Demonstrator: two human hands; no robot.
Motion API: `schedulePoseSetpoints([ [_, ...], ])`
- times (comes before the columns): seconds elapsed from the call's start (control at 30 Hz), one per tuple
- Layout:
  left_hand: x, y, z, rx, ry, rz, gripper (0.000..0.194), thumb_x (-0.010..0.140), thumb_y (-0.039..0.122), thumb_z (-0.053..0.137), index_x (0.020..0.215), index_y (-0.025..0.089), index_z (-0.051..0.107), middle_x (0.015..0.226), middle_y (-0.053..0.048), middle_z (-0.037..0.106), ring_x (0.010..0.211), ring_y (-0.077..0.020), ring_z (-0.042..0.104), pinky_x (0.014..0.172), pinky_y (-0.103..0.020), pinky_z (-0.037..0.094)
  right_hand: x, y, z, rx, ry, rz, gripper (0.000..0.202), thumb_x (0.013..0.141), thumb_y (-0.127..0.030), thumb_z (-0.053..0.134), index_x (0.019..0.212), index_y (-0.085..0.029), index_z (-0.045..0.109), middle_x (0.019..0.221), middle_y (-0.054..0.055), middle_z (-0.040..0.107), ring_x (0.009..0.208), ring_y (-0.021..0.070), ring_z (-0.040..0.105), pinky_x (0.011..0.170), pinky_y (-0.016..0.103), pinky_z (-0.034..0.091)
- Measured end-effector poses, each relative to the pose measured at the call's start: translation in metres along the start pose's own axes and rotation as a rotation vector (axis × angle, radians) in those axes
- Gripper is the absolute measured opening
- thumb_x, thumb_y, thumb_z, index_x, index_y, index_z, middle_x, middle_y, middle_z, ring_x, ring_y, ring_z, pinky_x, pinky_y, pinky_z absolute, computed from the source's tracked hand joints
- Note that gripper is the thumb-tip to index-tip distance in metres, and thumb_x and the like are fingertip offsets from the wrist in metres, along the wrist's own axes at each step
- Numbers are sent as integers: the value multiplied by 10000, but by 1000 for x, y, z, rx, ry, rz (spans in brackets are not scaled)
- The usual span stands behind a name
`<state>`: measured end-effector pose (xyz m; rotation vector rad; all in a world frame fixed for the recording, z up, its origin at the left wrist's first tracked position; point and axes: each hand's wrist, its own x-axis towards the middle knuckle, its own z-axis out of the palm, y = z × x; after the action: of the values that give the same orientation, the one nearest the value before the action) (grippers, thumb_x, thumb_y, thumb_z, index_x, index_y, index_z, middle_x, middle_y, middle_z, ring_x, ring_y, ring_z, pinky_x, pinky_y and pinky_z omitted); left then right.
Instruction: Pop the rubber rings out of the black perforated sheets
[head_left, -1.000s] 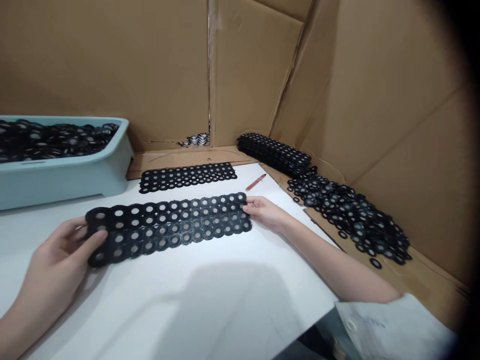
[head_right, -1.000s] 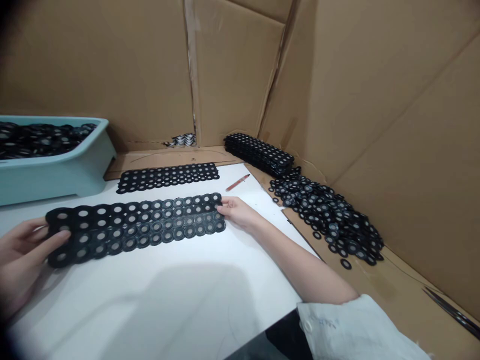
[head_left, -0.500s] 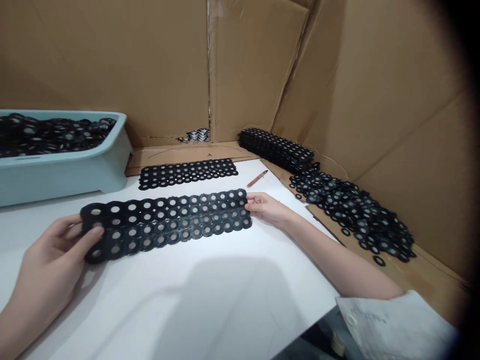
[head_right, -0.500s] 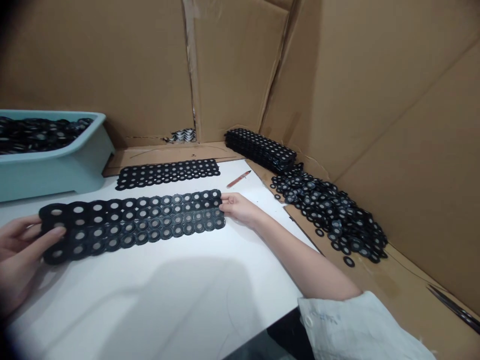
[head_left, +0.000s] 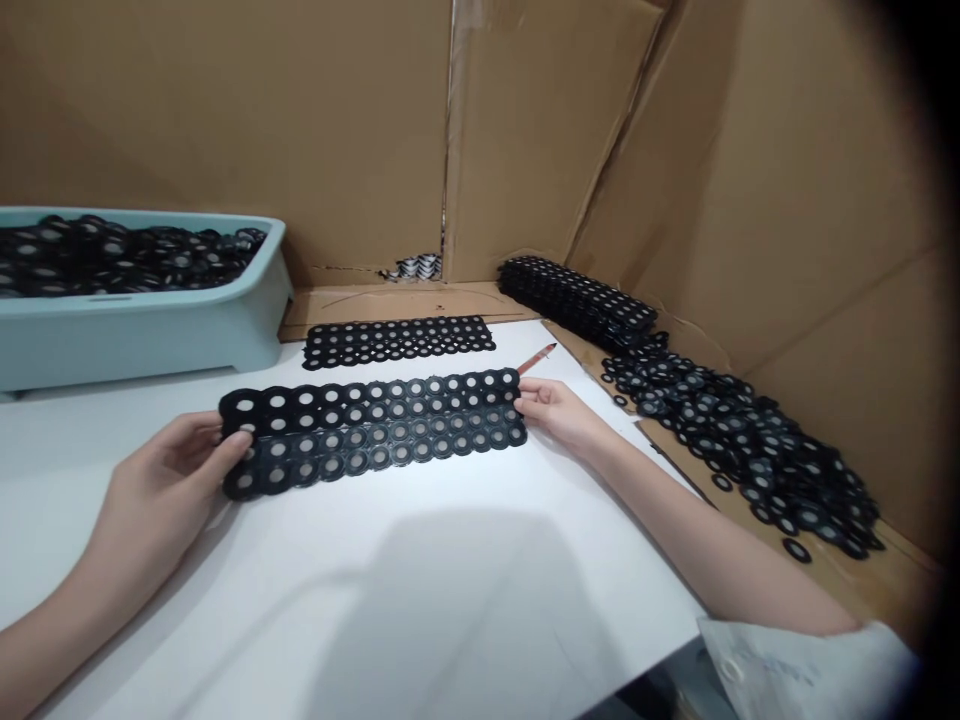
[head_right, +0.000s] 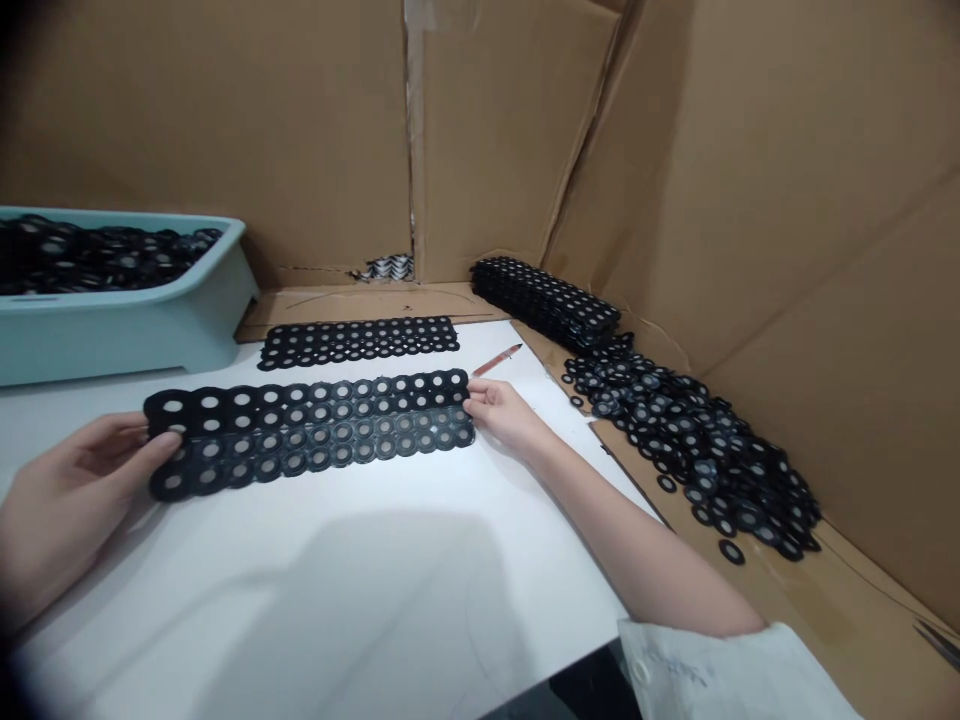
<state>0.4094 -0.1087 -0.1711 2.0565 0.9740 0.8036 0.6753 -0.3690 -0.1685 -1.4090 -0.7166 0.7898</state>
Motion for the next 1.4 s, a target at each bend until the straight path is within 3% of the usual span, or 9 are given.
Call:
schedulePoseSetpoints([
  [0.2, -9, 21, -1, -42, -56, 7, 277, 687, 452, 563, 869, 244, 562, 848, 10, 605, 767, -173, 546, 692, -261, 400, 1, -1, 0, -21, 48, 7, 265, 697, -173, 555, 954, -135, 606, 814, 66, 665, 675, 153, 603, 647, 279, 431],
  [0.5, -6, 9, 1, -168, -166, -37, 281, 724, 454, 521, 898, 234, 540, 807, 15, 553, 754, -158, 516, 650, -242, 392, 1, -2, -1, -46, 104, -6, 240, 697, -176, 548, 929, -139, 601, 823, 64, 664, 658, 150, 596, 608, 261, 414],
  [0.77, -9, 15, 1, -140, -141, -63, 288, 703, 453, 553, 862, 213, 535, 745, 14, 557, 682, -145, 518, 601, -234, 394, -1, -4, 0, -93, 172, 0, 226, 689, -200, 552, 900, -134, 599, 743, 52, 657, 620, 148, 579, 588, 262, 401],
  [1.0, -9, 12, 2, -224, -201, -84, 231, 730, 419, 548, 773, 194, 517, 665, 20, 516, 601, -117, 487, 554, -225, 392, 1, 5, -9, -141, 172, -19, 240, 687, -269, 589, 899, -159, 602, 780, 56, 658, 674, 166, 586, 624, 282, 422],
  [1.4, -8, 11, 2, -244, -234, -50, 230, 766, 416, 499, 733, 192, 538, 628, 23, 464, 583, -111, 419, 534, -213, 349, 1, 8, -12, -136, 235, 7, 221, 681, -297, 614, 859, -165, 603, 686, 30, 636, 593, 139, 555, 567, 257, 401],
])
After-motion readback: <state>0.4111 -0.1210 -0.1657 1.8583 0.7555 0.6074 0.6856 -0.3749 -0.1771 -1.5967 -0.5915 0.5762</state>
